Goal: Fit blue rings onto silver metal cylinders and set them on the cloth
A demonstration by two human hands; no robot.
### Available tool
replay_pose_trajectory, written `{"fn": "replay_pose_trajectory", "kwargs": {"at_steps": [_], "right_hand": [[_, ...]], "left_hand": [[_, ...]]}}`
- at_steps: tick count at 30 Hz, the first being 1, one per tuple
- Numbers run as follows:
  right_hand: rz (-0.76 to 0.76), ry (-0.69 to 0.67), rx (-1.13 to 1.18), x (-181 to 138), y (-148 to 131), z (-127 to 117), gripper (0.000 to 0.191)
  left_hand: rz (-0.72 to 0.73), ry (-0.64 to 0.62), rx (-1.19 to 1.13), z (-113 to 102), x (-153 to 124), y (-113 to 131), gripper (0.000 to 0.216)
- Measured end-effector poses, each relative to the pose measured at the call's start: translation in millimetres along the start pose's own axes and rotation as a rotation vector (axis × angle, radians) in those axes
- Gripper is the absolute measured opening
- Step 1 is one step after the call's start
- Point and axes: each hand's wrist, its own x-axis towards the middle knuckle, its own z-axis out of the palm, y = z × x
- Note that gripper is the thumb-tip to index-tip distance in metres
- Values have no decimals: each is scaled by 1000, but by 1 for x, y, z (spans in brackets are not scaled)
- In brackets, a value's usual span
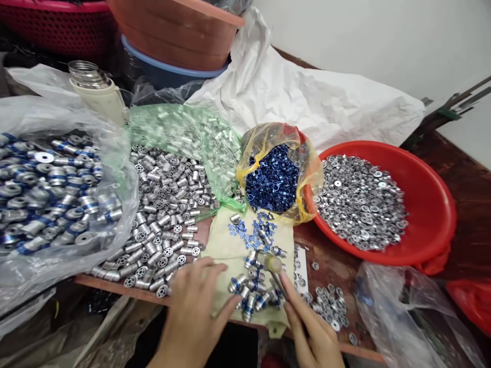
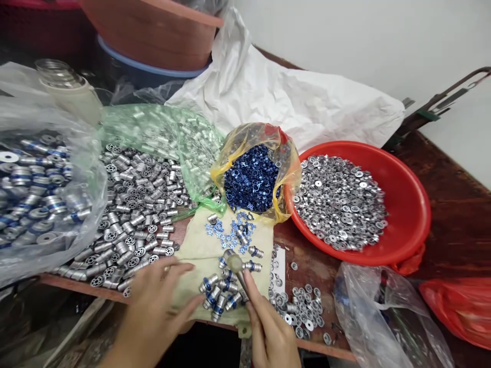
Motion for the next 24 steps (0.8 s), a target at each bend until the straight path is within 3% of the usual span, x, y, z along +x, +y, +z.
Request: {"fn": "replay_pose_trajectory", "kwargs": {"at_steps": [1,2,5,8,11,16,20,24], "right_hand": [[8,-12,18,1,0,4,58],[16,-20,32,1,1,8,57],[35,-39,42,-2,5,19,55],[10,-110,45,-6,11,22,56],[-43,-170,49,-5,8,18,56],[-56,-64,-13,-9,-7,15,52],[-41,-145,-20,-10,-14,28,47],[-57,-154,-18,-9,-14,33,46]], "left_hand": [[32,-122,-36,15,0,7,23],[37,-162,-46,28,2,12,14],[29,-168,-51,46,7,16,3],[46,-125,-87,36,8,10,10],[51,-162,-141,29,7,6,15],[23,-255,-153,39,8,4,21],[29,-240,-160,43,13,7,32],[53,-157,-159,34,14,2,29]]}}
